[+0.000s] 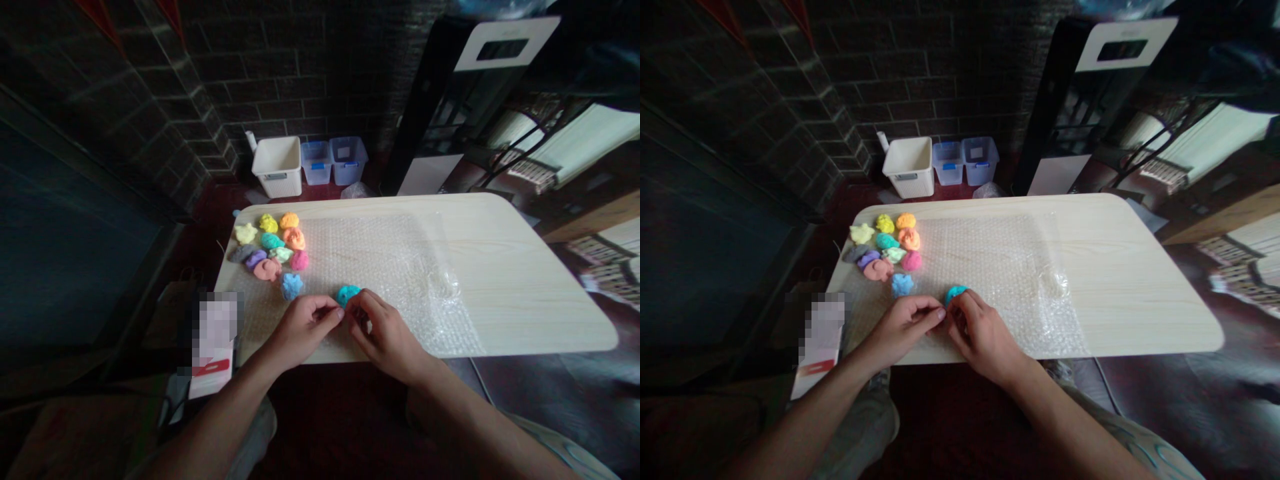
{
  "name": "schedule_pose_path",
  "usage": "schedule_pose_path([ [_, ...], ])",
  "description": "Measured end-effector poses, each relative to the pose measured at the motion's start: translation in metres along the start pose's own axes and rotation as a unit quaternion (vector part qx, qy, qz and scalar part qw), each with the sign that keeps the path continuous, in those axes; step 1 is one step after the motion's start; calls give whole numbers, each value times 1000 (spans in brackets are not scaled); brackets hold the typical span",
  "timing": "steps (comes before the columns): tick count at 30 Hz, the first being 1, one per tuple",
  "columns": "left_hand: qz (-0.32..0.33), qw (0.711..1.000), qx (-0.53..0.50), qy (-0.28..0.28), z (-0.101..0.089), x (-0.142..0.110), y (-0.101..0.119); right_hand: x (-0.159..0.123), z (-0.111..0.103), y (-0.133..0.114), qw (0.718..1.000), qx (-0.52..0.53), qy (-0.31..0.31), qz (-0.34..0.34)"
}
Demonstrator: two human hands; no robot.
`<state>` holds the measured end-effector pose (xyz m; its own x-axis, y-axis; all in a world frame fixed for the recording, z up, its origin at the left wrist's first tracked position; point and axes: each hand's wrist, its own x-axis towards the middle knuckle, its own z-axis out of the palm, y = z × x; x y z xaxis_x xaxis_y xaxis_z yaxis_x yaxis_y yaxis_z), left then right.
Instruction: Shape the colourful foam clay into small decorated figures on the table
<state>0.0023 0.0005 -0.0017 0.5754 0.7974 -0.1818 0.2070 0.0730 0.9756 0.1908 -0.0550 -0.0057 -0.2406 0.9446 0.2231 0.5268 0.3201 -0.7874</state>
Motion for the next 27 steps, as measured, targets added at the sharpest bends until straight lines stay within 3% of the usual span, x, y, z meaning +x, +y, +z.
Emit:
schedule_pose_path([
  [8,-1,1000,1,7,-2,0,0,-1,-2,7,1000,9,19,-3],
  [21,-6,998,69,15,-1,-2,0,-3,-3,-1,999,38,-11,14],
  [24,8,994,92,60,-5,-1,-1,-2,-5,-4,998,60,19,13],
  [27,44,982,55,173,-17,0,3,-2,-7,-4,993,82,66,46],
])
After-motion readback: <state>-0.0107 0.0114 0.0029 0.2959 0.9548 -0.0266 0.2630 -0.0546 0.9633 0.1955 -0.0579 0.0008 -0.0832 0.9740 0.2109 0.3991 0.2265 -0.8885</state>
